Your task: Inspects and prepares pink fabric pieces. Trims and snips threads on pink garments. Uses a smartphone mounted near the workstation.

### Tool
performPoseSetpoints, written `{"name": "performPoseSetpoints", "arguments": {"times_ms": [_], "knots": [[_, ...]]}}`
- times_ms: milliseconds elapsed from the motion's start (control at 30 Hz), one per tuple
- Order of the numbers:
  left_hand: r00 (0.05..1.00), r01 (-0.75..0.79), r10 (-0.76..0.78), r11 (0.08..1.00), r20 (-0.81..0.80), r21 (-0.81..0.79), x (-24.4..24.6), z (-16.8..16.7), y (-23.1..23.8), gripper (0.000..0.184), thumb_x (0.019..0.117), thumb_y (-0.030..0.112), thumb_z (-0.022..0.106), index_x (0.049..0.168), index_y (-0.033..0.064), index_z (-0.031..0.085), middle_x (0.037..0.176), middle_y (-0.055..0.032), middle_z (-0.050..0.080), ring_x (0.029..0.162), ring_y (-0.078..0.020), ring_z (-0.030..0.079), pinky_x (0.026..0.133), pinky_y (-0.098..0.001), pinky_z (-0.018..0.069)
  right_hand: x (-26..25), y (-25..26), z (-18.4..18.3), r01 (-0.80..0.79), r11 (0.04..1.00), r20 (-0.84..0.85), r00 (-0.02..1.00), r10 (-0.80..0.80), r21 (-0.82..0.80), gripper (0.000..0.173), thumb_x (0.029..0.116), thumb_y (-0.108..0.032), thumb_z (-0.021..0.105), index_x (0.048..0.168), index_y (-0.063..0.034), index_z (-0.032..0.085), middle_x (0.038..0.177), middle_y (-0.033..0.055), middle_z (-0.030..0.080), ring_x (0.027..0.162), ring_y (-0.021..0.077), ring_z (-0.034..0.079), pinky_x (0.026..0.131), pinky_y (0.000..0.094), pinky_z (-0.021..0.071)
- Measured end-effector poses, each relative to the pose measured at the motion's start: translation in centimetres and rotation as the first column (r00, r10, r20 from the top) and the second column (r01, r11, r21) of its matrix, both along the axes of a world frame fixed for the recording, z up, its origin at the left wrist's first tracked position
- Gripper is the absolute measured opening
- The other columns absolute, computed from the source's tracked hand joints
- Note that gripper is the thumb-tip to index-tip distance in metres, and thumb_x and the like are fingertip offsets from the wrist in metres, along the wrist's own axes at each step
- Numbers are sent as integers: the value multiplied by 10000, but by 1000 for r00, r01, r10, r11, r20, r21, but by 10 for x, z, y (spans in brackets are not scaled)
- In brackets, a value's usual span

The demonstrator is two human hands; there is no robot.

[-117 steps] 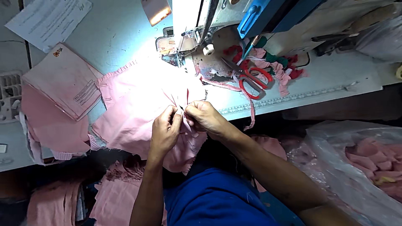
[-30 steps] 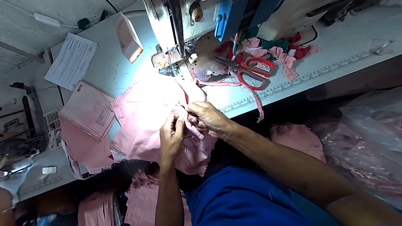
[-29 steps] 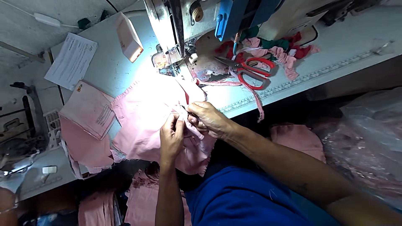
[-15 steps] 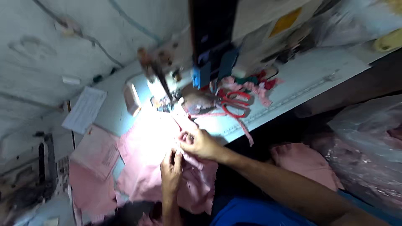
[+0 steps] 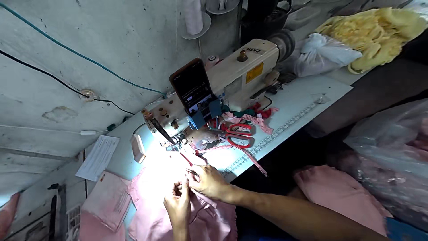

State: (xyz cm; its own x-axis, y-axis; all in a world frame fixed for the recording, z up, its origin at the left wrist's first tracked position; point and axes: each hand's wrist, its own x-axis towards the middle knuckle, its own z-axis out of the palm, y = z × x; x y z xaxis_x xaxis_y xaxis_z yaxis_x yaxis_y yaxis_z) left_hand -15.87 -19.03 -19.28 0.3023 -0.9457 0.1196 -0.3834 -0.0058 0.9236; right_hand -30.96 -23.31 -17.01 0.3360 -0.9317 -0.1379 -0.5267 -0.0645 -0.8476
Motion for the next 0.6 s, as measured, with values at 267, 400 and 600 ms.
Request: {"name": "performPoseSetpoints", "arguments": {"times_ms": [267, 400, 600], "knots": [[996, -63, 66, 997, 59, -52, -9, -10, 5, 104, 919, 156, 680, 876, 63, 696, 669, 38, 668, 556, -41, 639, 517, -222, 560, -53, -29, 81, 192, 626, 46, 969, -242, -756, 472, 959, -251, 621, 1391, -61, 612, 850, 47, 718, 581, 184, 639, 466, 390, 511], [996, -72, 75, 995, 56, -64, -10, -11, 5, 103, 926, 147, 691, 873, 59, 700, 669, 38, 675, 560, -38, 642, 525, -215, 561, -72, -64, 120, 185, 516, 2, 942, -335, -836, 597, 963, -171, 613, 1533, -59, 471, 875, 63, 694, 558, 187, 592, 434, 364, 444], [994, -89, 93, 993, 47, -81, -11, -11, 5, 93, 921, 145, 697, 873, 64, 698, 661, 44, 667, 553, -28, 633, 515, -199, 550, -74, -69, 122, 176, 593, -50, 938, -344, -786, 627, 989, -147, 589, 1585, -92, 401, 886, 77, 698, 604, 216, 618, 485, 397, 476]]}}
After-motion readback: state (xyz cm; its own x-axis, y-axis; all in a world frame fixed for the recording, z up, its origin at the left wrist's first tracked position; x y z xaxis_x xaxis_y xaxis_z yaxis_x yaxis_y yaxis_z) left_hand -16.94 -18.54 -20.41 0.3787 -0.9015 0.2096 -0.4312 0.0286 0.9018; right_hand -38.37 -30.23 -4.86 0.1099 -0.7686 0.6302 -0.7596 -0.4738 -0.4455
